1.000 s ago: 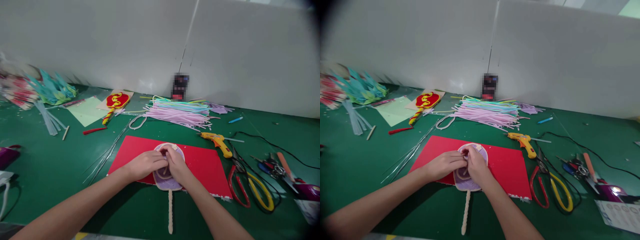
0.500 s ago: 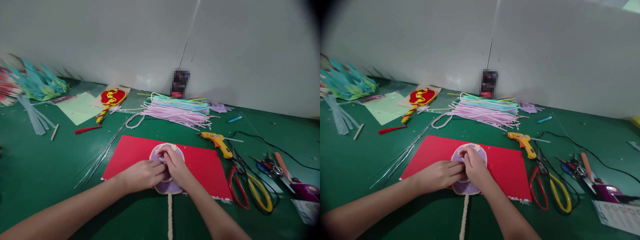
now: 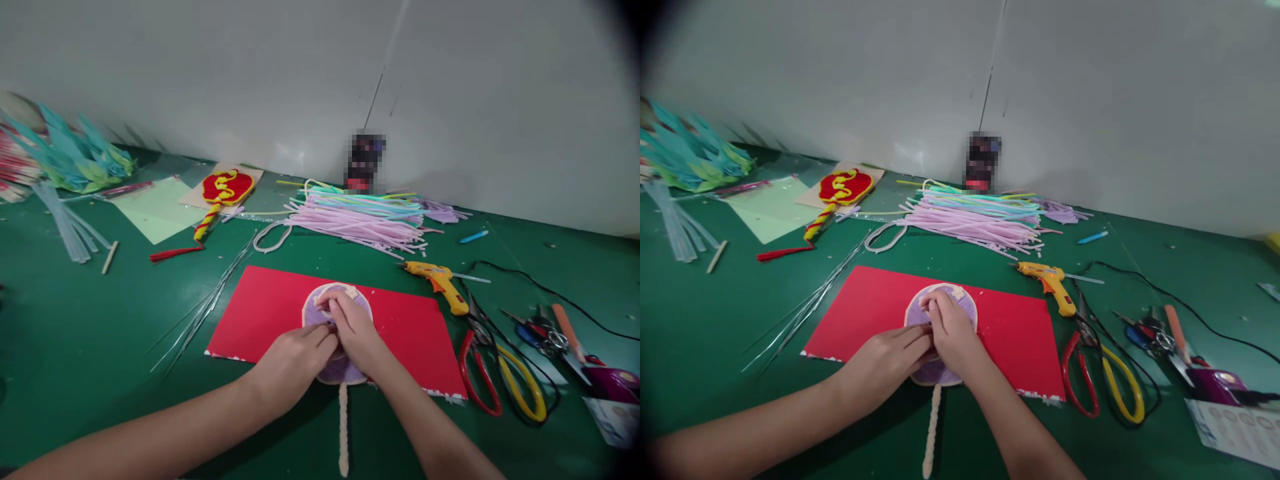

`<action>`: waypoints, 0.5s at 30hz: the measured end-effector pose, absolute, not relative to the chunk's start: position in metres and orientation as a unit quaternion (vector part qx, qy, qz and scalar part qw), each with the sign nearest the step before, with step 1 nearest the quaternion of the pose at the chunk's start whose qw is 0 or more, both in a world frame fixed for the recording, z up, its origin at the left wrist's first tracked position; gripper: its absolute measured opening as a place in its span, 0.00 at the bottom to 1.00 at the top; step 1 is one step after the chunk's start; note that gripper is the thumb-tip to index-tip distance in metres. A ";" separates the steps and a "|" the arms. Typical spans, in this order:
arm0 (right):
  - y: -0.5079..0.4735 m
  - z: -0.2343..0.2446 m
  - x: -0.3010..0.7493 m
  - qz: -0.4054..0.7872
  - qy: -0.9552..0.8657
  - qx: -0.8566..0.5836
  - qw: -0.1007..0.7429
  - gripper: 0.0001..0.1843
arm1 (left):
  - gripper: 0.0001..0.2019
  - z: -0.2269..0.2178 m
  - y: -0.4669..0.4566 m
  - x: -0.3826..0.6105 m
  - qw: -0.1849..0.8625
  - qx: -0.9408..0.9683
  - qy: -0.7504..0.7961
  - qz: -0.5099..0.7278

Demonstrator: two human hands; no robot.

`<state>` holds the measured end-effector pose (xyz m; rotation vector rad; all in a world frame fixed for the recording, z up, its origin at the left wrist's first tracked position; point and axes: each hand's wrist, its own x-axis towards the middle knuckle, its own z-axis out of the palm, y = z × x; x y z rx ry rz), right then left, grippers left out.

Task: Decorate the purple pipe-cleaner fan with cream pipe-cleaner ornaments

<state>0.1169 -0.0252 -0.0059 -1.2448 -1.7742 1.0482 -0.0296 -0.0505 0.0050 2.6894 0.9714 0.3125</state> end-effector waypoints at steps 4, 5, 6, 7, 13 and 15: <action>-0.025 -0.005 0.117 0.412 -0.686 -0.474 0.367 0.15 | 0.08 0.001 -0.047 -0.038 0.170 0.918 0.323 0.157; -0.025 -0.005 0.117 0.412 -0.686 -0.472 0.371 0.15 | 0.08 -0.001 -0.045 -0.041 0.182 0.918 0.310 0.167; -0.025 -0.005 0.117 0.413 -0.685 -0.469 0.374 0.16 | 0.09 -0.003 -0.042 -0.043 0.193 0.920 0.293 0.176; -0.025 -0.005 0.117 0.413 -0.685 -0.467 0.377 0.16 | 0.10 -0.004 -0.039 -0.045 0.200 0.921 0.277 0.189; -0.026 -0.003 0.117 0.410 -0.685 -0.468 0.379 0.17 | 0.09 -0.005 -0.020 -0.049 0.172 0.943 0.162 0.232; -0.027 -0.002 0.117 0.414 -0.682 -0.471 0.377 0.16 | 0.10 -0.004 -0.019 -0.049 0.154 0.949 0.146 0.233</action>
